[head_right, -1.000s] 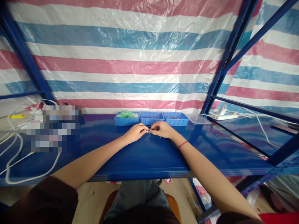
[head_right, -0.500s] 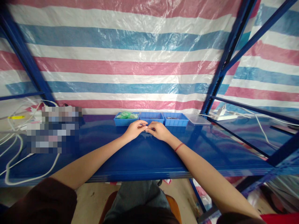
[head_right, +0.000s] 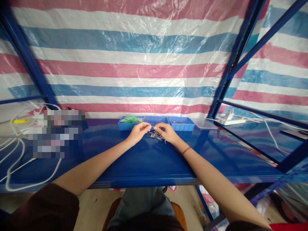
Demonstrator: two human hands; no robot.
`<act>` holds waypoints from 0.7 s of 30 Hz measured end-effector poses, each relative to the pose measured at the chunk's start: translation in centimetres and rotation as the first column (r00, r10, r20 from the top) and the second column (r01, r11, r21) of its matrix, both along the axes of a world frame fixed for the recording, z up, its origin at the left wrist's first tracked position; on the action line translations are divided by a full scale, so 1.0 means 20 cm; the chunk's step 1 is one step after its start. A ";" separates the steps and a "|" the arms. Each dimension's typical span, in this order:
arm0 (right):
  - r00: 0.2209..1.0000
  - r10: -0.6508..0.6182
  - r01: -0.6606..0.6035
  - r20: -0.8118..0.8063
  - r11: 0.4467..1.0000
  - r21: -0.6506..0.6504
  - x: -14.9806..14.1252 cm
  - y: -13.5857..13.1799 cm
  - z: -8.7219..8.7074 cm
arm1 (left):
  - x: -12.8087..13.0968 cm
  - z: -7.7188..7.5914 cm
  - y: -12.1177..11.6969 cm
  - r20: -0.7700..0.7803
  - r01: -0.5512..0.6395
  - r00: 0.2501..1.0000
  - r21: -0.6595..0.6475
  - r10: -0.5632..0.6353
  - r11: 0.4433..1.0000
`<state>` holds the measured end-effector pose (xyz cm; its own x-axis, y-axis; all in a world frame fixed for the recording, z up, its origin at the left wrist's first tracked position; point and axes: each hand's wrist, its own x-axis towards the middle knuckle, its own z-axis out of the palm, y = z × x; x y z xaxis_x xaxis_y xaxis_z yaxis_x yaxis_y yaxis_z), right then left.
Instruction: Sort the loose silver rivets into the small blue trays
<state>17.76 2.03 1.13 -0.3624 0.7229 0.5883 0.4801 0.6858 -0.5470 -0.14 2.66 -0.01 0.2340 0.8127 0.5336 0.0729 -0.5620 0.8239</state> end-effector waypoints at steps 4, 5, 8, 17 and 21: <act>1.000 0.010 -0.011 -0.019 0.999 -0.033 -0.01 -0.01 0.00 | 0.00 0.01 -0.01 -0.008 -0.015 1.000 0.049 0.015 0.999; 1.000 0.018 -0.019 -0.026 0.999 -0.044 -0.01 -0.01 0.00 | 0.00 0.01 -0.02 -0.011 -0.017 1.000 0.059 0.018 0.998; 0.999 -0.011 0.010 -0.044 1.000 -0.030 -0.02 -0.01 0.00 | 0.00 0.01 -0.02 -0.023 -0.026 0.999 0.079 0.028 0.997; 0.990 -0.142 0.132 0.009 0.945 0.301 -0.04 -0.09 0.05 | -0.01 -0.01 0.02 -0.106 -0.064 0.991 0.110 0.076 0.992; 0.970 -0.190 0.122 0.153 0.921 0.369 -0.04 -0.11 0.06 | -0.01 -0.03 0.03 -0.211 -0.061 0.974 0.091 0.079 0.994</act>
